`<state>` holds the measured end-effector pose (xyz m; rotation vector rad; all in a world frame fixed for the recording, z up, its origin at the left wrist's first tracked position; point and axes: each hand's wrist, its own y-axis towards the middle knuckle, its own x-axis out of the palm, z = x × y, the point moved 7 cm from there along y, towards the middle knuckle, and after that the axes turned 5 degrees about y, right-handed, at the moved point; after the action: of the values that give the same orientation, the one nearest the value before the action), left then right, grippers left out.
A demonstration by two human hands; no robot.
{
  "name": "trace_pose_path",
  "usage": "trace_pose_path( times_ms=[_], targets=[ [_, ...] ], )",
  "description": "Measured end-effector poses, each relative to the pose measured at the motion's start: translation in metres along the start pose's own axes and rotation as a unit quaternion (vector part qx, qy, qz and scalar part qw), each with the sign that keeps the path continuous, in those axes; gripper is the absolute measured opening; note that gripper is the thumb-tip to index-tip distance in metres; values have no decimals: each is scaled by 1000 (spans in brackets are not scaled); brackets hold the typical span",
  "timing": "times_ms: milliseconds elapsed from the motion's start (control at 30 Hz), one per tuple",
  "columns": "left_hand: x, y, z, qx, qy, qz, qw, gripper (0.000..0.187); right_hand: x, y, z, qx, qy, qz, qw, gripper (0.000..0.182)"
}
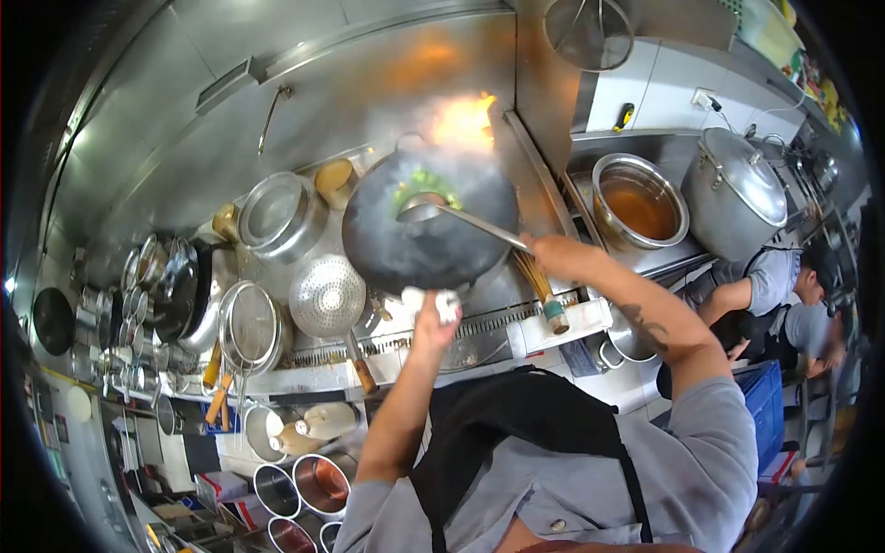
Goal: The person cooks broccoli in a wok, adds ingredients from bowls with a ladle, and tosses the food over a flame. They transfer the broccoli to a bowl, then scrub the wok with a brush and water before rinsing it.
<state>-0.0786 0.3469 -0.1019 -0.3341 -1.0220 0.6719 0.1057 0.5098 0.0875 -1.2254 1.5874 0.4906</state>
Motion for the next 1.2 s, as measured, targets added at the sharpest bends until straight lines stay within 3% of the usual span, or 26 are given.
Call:
trace_pose_path(
  times_ms=[67, 133, 200, 400, 467, 533, 567, 600, 667, 700, 733, 800, 900, 1000, 1100, 1200],
  targets=[
    [-9, -39, -29, -23, 12, -17, 1000, 14, -6, -10, -17, -41, -84, 118, 989, 52],
    [-6, -59, -34, -4, 45, -54, 997, 17, -10, -14, -22, -76, -99, 137, 983, 50],
    [1, -44, -18, -20, -42, -3, 999, 14, -8, -25, -30, -95, -136, 122, 979, 52],
    [34, 16, 48, -19, -11, -2, 1000, 10, -27, -40, -44, -102, -70, 63, 990, 50],
    [21, 7, 37, -20, -12, 28, 999, 11, -24, -53, -50, -99, -42, 30, 994, 50],
    [33, -7, 36, -21, -22, 2, 1000, 11, -29, -65, -53, -44, 8, -91, 995, 53],
    [45, -33, 34, -29, -46, 19, 998, 12, -35, -71, -54, -51, 62, -98, 992, 53],
    [45, -31, 31, -48, -28, -36, 998, 10, -33, -68, -46, -52, 63, -101, 992, 53],
    [53, -33, 40, -18, -15, 24, 999, 9, -29, -54, -37, -146, 66, -56, 985, 52],
    [51, -22, 47, -33, -3, 37, 999, 7, -17, -35, -23, -83, 17, -95, 992, 51],
    [23, 20, 45, -23, 3, -9, 1000, 11, -12, -21, -18, -92, 31, -57, 994, 55],
    [6, 11, 29, 40, -9, 12, 999, 14, -9, -11, -20, 1, -10, -29, 1000, 46],
    [-26, -24, -30, -52, 21, -49, 997, 15, -16, -16, -29, -22, -81, 75, 994, 42],
    [3, -66, -27, -29, 36, -31, 998, 15, -28, -28, -34, -65, -144, 105, 982, 39],
    [18, -22, 13, -17, -57, -1, 998, 15, -32, -36, -44, -84, -161, 79, 980, 40],
    [36, -19, 39, -35, -14, -2, 999, 10, -40, -57, -52, -69, -104, 18, 992, 40]
  ],
)
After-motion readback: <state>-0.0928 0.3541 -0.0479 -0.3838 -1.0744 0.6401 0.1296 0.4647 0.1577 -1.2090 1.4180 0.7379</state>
